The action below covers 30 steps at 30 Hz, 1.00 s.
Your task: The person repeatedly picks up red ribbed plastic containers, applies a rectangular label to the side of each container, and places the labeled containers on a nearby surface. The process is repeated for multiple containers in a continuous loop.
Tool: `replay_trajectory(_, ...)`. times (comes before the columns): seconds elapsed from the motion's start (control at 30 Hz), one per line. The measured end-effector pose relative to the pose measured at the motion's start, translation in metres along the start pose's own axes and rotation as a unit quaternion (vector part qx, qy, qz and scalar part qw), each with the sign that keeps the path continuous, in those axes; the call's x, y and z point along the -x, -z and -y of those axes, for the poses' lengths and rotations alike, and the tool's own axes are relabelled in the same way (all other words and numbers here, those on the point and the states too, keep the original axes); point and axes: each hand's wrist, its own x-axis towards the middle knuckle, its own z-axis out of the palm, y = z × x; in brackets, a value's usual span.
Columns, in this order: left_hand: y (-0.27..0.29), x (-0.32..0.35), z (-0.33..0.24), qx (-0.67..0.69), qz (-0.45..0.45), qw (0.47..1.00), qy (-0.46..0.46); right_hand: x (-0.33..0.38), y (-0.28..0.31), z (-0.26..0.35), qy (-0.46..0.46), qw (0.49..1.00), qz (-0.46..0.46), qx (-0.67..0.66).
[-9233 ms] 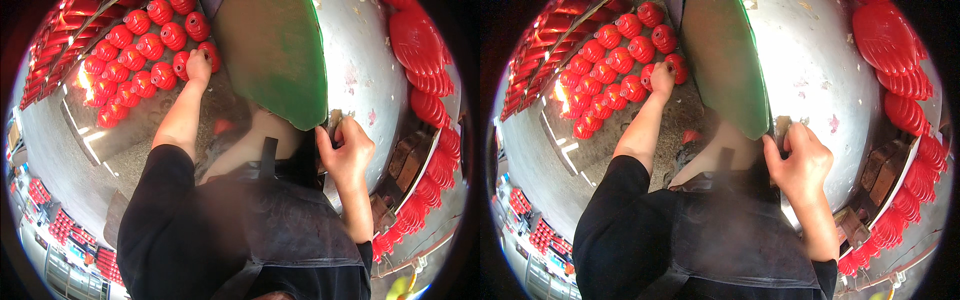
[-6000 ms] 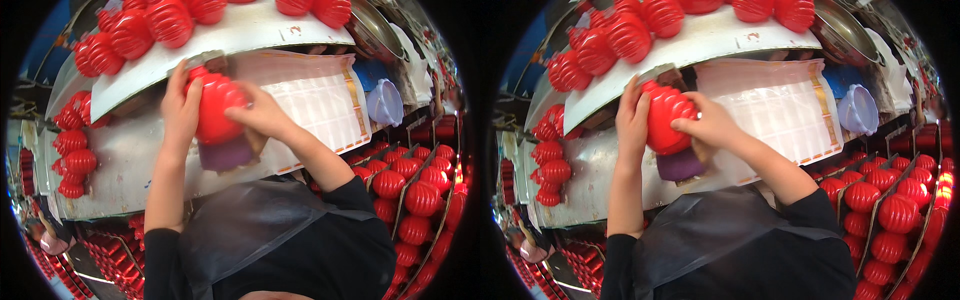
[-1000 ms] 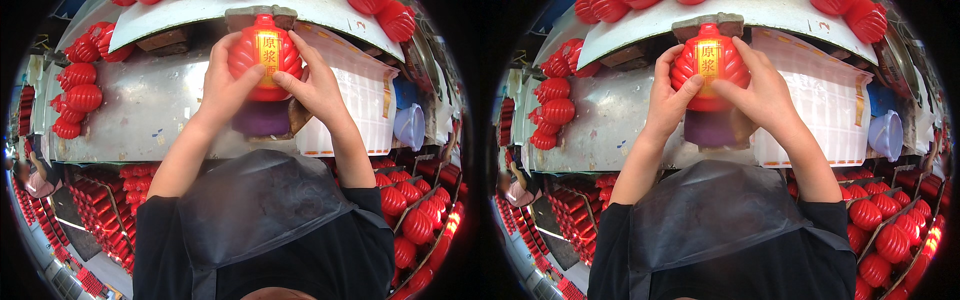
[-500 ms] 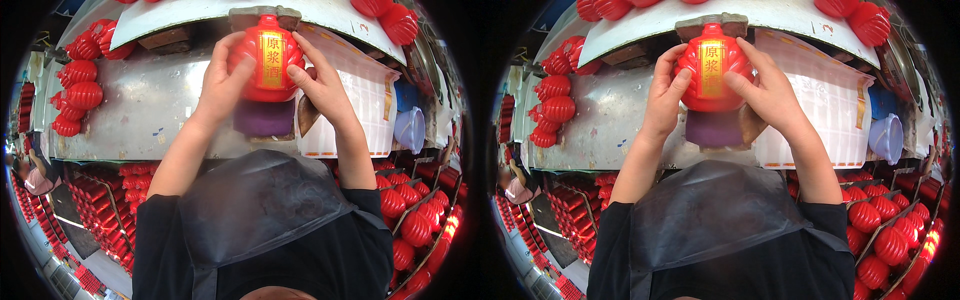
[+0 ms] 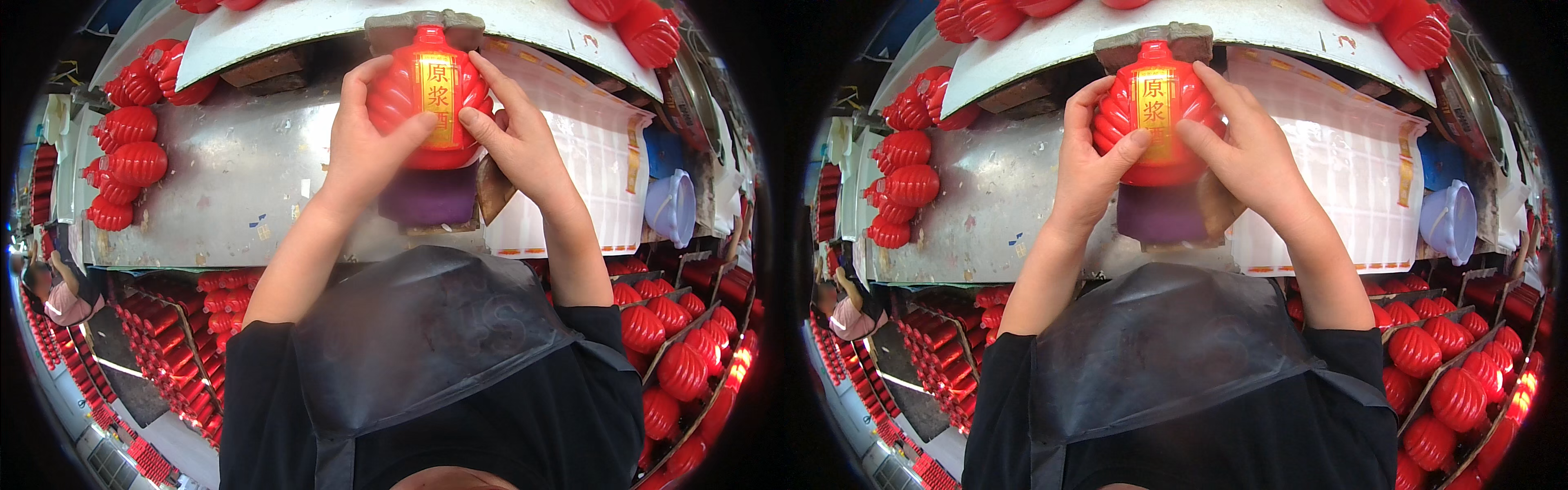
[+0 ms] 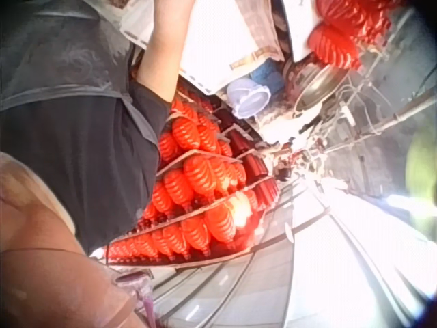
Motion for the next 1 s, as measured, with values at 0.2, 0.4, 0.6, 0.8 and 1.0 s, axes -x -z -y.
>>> replay_trajectory(0.2,0.001,-0.001,-0.001,-0.020,-0.006,1.000,0.019,-0.004,0.002,0.009,-0.018,1.000,-0.006,0.003)
replay_trajectory(0.4,0.002,-0.003,-0.002,-0.026,-0.001,0.999,0.020,-0.021,0.019,0.024,0.141,0.989,-0.027,0.040)
replay_trajectory(0.6,0.004,-0.004,-0.001,-0.040,0.015,0.999,0.008,-0.042,0.016,0.031,0.137,0.984,0.034,0.113)
replay_trajectory(0.8,0.003,-0.005,0.000,-0.046,0.020,0.999,-0.006,-0.046,0.018,0.028,0.109,0.988,0.060,0.088)
replay_trajectory(1.0,0.012,-0.013,-0.004,-0.159,0.047,0.981,-0.098,-0.043,0.020,0.027,0.095,0.993,0.053,0.046)
